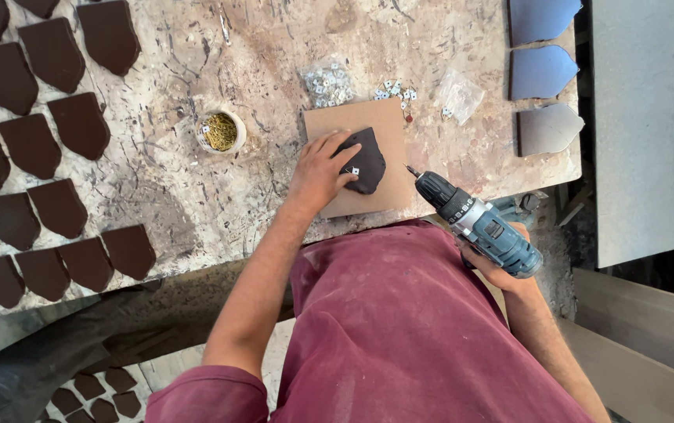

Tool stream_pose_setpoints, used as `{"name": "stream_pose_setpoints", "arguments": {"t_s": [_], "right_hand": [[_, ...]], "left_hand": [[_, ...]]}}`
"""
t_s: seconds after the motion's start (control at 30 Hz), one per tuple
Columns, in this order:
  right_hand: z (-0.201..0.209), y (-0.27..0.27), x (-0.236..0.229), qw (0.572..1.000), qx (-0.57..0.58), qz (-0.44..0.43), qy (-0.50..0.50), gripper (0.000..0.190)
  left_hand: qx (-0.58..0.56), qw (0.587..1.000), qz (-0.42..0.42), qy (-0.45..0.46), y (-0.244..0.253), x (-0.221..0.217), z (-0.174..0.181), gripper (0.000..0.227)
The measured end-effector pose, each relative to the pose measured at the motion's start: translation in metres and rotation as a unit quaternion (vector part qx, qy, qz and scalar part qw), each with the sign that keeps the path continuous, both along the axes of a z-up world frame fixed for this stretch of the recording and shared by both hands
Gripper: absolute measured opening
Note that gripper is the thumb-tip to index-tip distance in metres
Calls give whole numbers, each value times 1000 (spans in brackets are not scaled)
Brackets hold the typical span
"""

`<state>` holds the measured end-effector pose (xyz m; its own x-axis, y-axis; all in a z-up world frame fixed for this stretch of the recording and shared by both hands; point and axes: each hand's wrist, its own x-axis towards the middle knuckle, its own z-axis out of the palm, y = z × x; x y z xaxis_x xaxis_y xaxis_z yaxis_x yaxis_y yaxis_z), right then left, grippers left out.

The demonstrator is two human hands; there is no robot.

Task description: The person uses a cordless drill to make holes in dark shield-shaped tiles. They place each tile on a small wooden board, drill a hole, then set the tile aside. The process is repeated for multiple tiles.

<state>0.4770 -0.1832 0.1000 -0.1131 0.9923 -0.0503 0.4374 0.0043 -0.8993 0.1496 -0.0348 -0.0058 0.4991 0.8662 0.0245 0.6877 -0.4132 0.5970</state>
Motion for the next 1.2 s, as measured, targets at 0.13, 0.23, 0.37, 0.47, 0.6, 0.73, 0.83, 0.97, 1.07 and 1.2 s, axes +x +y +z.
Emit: {"name": "stream_pose_setpoints", "arguments": {"t_s": [0.13,0.23,0.37,0.47,0.6,0.73,0.83,0.97,1.07,1.2], "right_hand": [[5,2,3,1000,17,4,-19,19],[8,4,4,998,40,6,-43,16],[14,8,2,999,28,5,-41,17],[14,10,2,998,29,20,-60,15],[12,8,3,999,12,18,-46,14],[10,10,5,999,20,36,-26,13],[10,13,5,999,-5,36,30,14],[11,15,3,999,14,47,5,12],[12,15,2,999,2,38,11,13],[13,17,7,999,-25,31,16,14]], "left_hand": [[24,999,34,-11,-23,2,0,32],[-1,995,93,-26,-47,14,-4,16],[-53,975,197,-91,-60,31,-6,14],[-96,956,227,-159,-58,27,-4,14],[-92,974,138,-152,-60,12,1,18],[-44,986,121,-108,-68,6,-3,24],[0,983,168,-68,-77,15,-10,24],[-10,973,205,-100,-85,30,-14,8],[-7,967,214,-136,-89,32,-5,10],[-184,913,270,-242,-84,39,11,13]]}}
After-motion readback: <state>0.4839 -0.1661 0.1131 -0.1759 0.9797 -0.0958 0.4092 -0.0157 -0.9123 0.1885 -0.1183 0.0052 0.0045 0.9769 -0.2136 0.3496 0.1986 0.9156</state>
